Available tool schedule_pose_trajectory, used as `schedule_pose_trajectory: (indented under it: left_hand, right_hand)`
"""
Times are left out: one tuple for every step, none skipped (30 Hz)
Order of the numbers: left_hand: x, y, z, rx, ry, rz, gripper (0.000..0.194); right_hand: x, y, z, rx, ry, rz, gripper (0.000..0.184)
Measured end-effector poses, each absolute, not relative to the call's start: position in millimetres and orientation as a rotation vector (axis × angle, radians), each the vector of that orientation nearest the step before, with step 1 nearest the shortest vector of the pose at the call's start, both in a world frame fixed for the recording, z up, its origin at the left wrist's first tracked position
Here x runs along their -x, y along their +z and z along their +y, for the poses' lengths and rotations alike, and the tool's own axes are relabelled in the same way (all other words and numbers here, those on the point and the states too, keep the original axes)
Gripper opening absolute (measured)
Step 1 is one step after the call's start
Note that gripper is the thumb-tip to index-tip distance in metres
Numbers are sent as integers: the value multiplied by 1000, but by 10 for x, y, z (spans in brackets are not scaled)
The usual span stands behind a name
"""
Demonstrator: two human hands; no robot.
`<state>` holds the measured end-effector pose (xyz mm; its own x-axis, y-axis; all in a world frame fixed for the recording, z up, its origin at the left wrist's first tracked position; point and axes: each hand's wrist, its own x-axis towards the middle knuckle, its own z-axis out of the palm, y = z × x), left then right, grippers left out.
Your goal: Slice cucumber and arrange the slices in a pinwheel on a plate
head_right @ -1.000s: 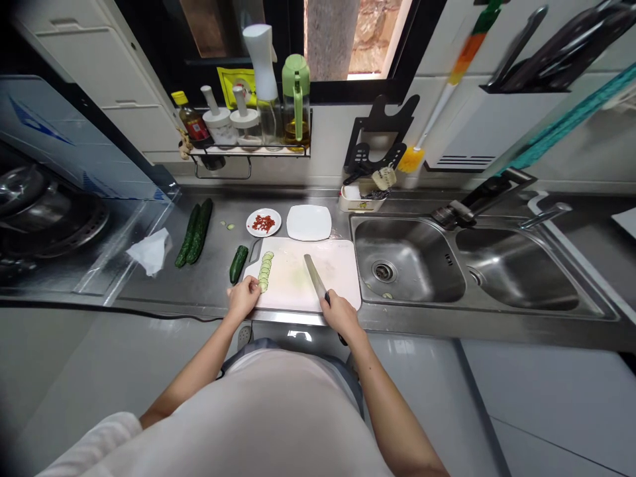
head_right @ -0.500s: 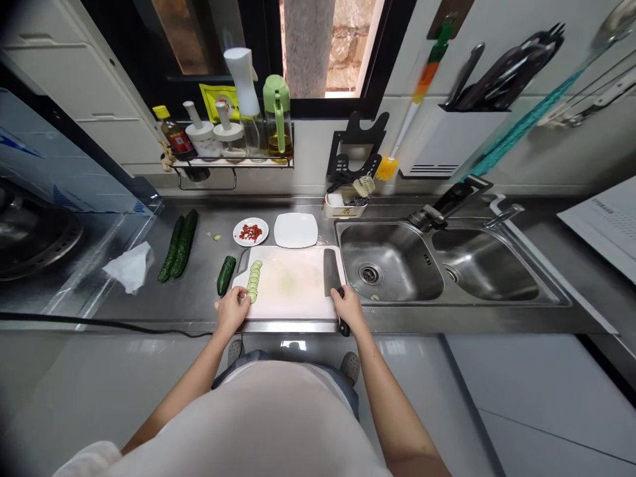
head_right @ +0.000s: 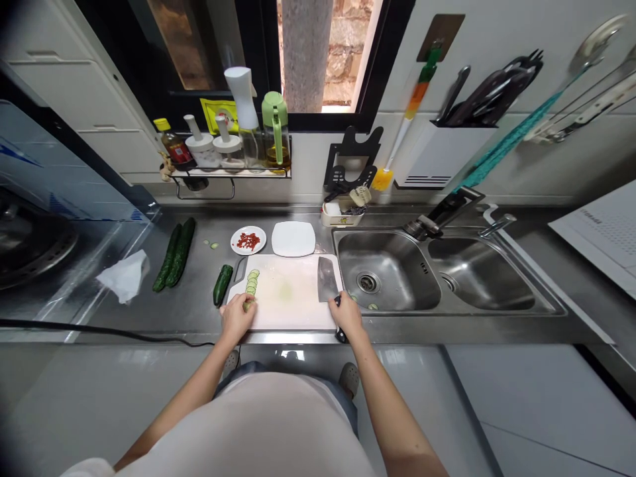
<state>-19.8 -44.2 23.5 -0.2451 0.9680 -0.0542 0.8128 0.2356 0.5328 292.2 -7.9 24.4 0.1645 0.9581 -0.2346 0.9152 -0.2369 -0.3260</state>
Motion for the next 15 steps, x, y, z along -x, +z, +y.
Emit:
schedule_pose_trajectory:
  left_hand:
    - [190, 232, -426, -1640, 579, 2137, 18]
    - [180, 230, -402, -1639, 591, 2127, 17]
    - [167, 229, -369, -1638, 611, 2109, 17]
    - [151, 229, -328, -1634, 638, 2085, 16]
    - [132, 229, -281, -1629, 670, 2056, 16]
    - [110, 231, -229, -1622, 706, 2024, 16]
    - [86, 231, -175, -1611, 741, 1998, 17]
    - [61, 229, -119, -1599, 772, 1979, 17]
    - [35, 224, -63, -1583, 796, 1966, 18]
    - [11, 214, -7, -1564, 812, 1958, 19]
    - [-11, 198, 50, -1544, 822, 1949, 20]
    - [-31, 174, 110, -1522, 829, 1942, 21]
    - [-47, 144, 175, -1496, 837, 1937, 23]
    - [-59, 108, 246, -1468, 846, 1932, 25]
    - [-69, 67, 325, -1432, 864, 1931, 27]
  right_hand:
    - [-2918, 272, -79, 2344, 585, -1907, 39]
    - [-2910, 305, -79, 2375, 575, -1942, 41]
    - [-2899, 339, -80, 2406, 567, -1974, 41]
    - [-2888, 372, -80, 2432, 561, -2003, 41]
    - [-2876, 403, -78, 2450, 556, -2028, 41]
    - [-2865, 430, -76, 2463, 554, -2050, 41]
    - [-2856, 452, -73, 2470, 552, -2070, 41]
    - [-2849, 469, -70, 2475, 551, -2088, 41]
    - [-2845, 480, -67, 2478, 551, -2105, 41]
    - [-2842, 488, -66, 2479, 549, -2120, 41]
    - [-2841, 493, -66, 2480, 548, -2133, 40]
    - [-2843, 498, -66, 2482, 549, -2144, 40]
    - [-2846, 502, -65, 2482, 546, -2153, 39]
    - [-2850, 509, -59, 2483, 539, -2158, 39]
    - [-2855, 518, -47, 2485, 528, -2159, 39]
